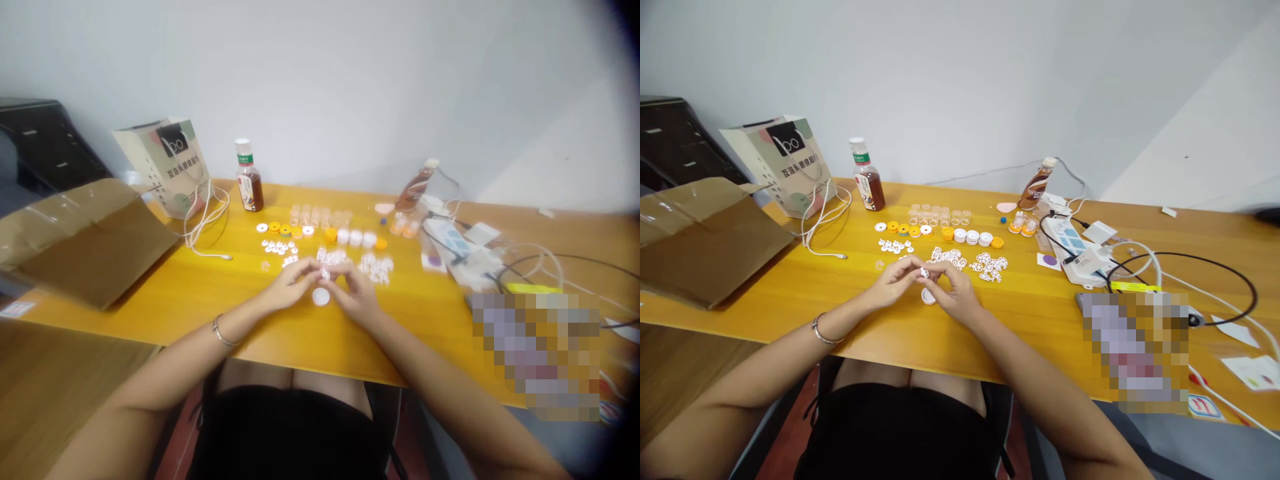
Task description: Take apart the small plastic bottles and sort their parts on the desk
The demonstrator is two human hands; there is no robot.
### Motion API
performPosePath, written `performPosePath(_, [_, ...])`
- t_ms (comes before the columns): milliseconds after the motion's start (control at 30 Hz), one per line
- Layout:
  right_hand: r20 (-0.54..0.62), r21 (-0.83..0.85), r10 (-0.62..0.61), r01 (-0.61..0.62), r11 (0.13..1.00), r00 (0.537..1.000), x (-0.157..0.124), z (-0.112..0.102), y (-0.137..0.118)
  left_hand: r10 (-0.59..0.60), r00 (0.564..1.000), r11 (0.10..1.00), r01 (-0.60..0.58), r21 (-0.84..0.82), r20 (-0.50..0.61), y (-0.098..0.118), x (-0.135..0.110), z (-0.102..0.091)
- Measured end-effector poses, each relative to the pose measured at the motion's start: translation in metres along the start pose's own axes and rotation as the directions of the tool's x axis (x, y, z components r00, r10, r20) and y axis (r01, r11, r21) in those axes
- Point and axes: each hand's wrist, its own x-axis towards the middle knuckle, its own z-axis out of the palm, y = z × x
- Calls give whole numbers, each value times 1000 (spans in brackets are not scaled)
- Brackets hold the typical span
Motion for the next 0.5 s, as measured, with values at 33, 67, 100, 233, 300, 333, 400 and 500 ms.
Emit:
performPosePath(33, [1, 13, 15, -15, 1000, 1000, 0, 0, 1, -14, 1000, 1000, 14, 3, -4, 0, 0, 0])
performPosePath(67, [1, 24, 26, -27, 999, 1000, 0, 0, 2, -36, 999, 999, 36, 12, -5, -1, 1, 0])
performPosePath(100, [3, 35, 38, -38, 999, 999, 0, 0, 2, -60, 998, 998, 59, 29, 1, -1, 1, -1])
performPosePath(233, [8, 69, 102, -102, 992, 995, 2, 1, 4, -107, 994, 989, 103, 106, 31, -4, 3, -1])
performPosePath(300, [5, 73, 141, -141, 987, 990, 4, 2, 5, -104, 995, 984, 102, 149, 9, -4, 3, -1])
performPosePath(333, [0, 73, 159, -158, 985, 987, 4, 2, 5, -102, 995, 978, 102, 181, -9, -4, 3, 0])
performPosePath(400, [-7, 76, 200, -199, 977, 980, 6, 2, 5, -89, 996, 962, 94, 256, -30, -3, 3, 0])
performPosePath(500, [-6, 109, 278, -276, 955, 960, 8, 2, 4, -73, 997, 942, 77, 326, -22, -2, 2, 1])
